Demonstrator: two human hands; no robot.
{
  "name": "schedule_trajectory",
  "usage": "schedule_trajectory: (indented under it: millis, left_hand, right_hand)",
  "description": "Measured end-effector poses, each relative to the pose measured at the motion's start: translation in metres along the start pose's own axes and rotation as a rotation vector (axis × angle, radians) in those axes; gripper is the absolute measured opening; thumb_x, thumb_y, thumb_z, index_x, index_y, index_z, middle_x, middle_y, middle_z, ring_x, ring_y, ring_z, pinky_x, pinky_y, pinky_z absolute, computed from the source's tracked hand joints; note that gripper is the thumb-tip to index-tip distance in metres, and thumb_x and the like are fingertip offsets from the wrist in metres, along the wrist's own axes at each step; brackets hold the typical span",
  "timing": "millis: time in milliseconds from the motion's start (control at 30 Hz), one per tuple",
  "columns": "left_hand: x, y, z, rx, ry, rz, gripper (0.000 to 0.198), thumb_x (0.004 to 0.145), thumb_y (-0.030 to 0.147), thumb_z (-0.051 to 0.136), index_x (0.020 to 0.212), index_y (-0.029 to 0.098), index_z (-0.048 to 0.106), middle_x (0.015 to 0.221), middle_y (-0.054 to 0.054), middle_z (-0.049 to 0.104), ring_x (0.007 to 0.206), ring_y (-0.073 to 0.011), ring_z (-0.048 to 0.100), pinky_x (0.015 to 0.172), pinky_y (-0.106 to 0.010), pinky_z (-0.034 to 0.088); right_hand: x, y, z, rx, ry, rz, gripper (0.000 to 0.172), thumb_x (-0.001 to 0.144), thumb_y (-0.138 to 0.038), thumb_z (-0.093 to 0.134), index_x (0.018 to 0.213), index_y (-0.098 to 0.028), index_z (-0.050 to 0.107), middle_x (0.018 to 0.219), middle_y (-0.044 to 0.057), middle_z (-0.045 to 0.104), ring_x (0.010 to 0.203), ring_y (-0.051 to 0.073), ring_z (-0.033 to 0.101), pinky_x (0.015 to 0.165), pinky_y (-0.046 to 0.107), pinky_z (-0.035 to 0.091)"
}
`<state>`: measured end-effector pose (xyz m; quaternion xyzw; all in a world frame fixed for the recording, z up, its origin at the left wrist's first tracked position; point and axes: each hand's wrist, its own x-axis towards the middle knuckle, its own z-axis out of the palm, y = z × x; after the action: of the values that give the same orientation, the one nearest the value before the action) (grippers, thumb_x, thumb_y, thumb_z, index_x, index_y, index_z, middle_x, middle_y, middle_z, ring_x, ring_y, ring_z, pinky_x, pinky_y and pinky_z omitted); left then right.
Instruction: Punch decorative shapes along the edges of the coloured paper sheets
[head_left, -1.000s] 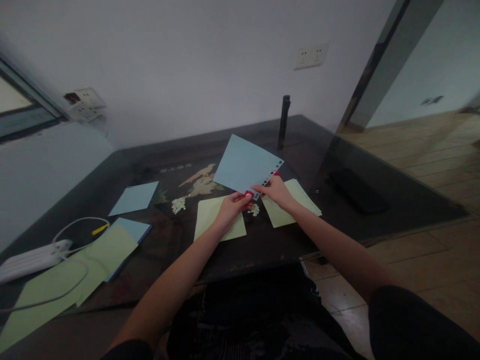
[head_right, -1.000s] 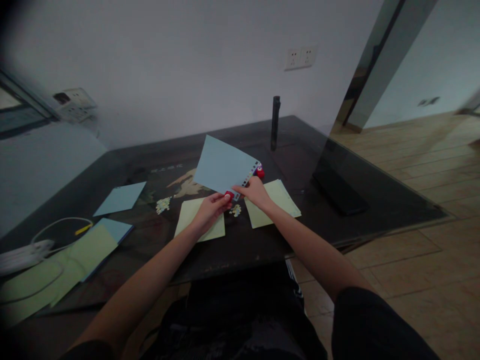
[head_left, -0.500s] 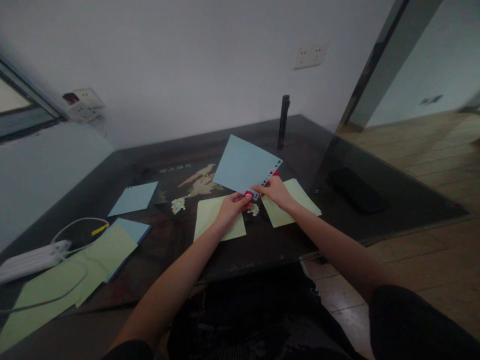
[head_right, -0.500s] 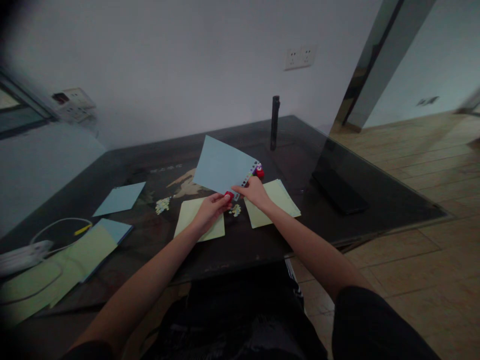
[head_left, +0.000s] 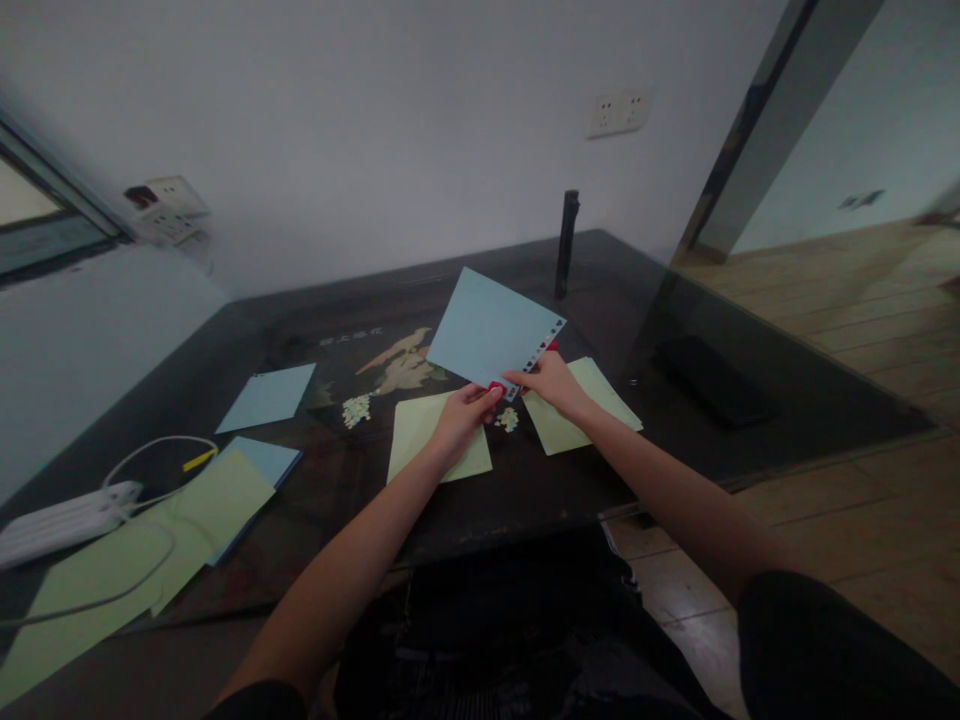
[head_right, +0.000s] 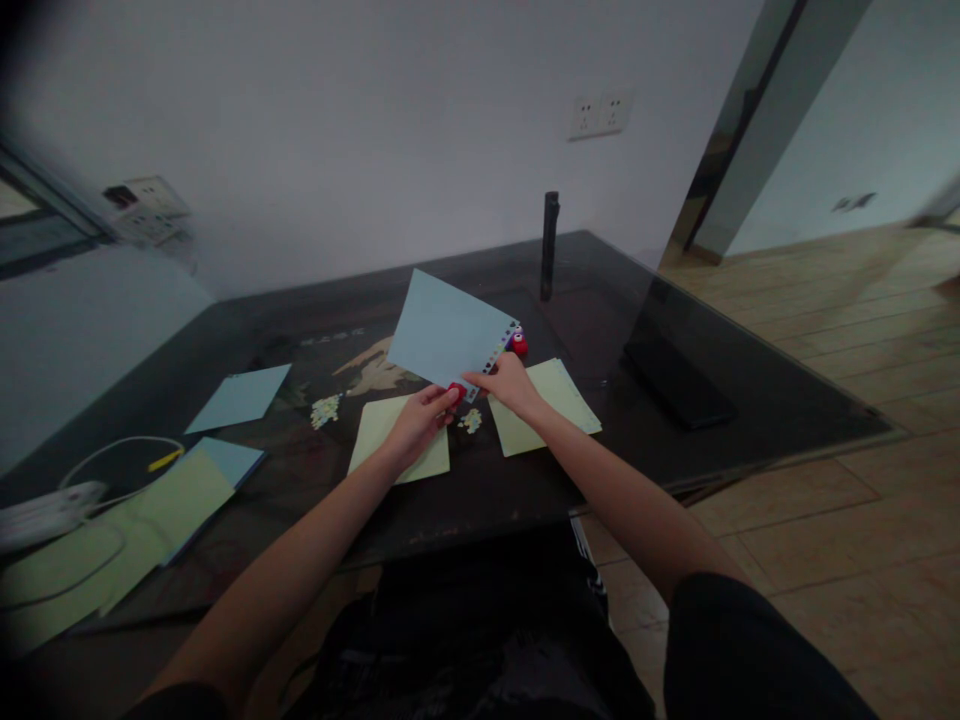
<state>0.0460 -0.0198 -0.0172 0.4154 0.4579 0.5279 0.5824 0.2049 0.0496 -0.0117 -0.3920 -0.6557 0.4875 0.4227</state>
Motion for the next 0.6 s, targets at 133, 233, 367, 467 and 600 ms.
schedule_trajectory:
  millis: [133,233,367,467,600]
  left_hand:
    - [0.0,-0.0002,-0.0009,-0.021,-0.015,-0.007,0.036,0.061,0.038,0.08,0.087,0.015,0.07,0.089,-0.006,0.069,0.076,-0.0136,0.059,0.058,-0.021,0.04]
    - [0.0004,-0.0013,-0.0022,-0.047,-0.032,-0.008,0.038,0.063,0.037,0.08,0.093,0.015,0.07,0.093,-0.007,0.07,0.081,-0.0157,0.062,0.067,-0.025,0.045]
    - [0.0004,-0.0018,-0.0026,-0.067,-0.049,-0.008,0.038,0.063,0.035,0.08,0.093,0.014,0.069,0.094,-0.008,0.07,0.084,-0.0171,0.063,0.07,-0.026,0.047]
    - [-0.0003,-0.001,-0.0019,-0.066,-0.049,-0.01,0.035,0.064,0.035,0.08,0.091,0.014,0.069,0.092,-0.007,0.07,0.082,-0.0165,0.063,0.069,-0.026,0.048]
    - [-0.0011,-0.0003,-0.0014,-0.073,-0.05,-0.009,0.034,0.064,0.034,0.08,0.09,0.014,0.069,0.091,-0.006,0.069,0.081,-0.0158,0.063,0.069,-0.026,0.049]
  right_hand:
    - [-0.0011,-0.0027,0.0005,0.01,0.011,0.025,0.024,0.065,-0.03,0.074,0.079,-0.012,0.067,0.075,0.008,0.07,0.063,0.019,0.064,0.057,0.033,0.056]
    - [-0.002,-0.0046,0.0006,0.011,0.01,0.026,0.023,0.065,-0.029,0.073,0.079,-0.012,0.067,0.076,0.009,0.07,0.063,0.018,0.065,0.057,0.032,0.056]
    - [-0.0013,-0.0034,0.0004,-0.001,0.012,0.016,0.021,0.066,-0.028,0.073,0.079,-0.012,0.067,0.074,0.008,0.07,0.061,0.017,0.063,0.057,0.032,0.056]
    - [-0.0006,-0.0021,0.0003,-0.004,0.011,0.0,0.021,0.066,-0.03,0.073,0.077,-0.013,0.066,0.071,0.007,0.069,0.059,0.016,0.062,0.056,0.031,0.054]
    - [-0.0009,-0.0034,0.0001,-0.022,0.005,0.001,0.025,0.065,-0.034,0.073,0.074,-0.013,0.065,0.067,0.006,0.066,0.058,0.016,0.061,0.055,0.031,0.052]
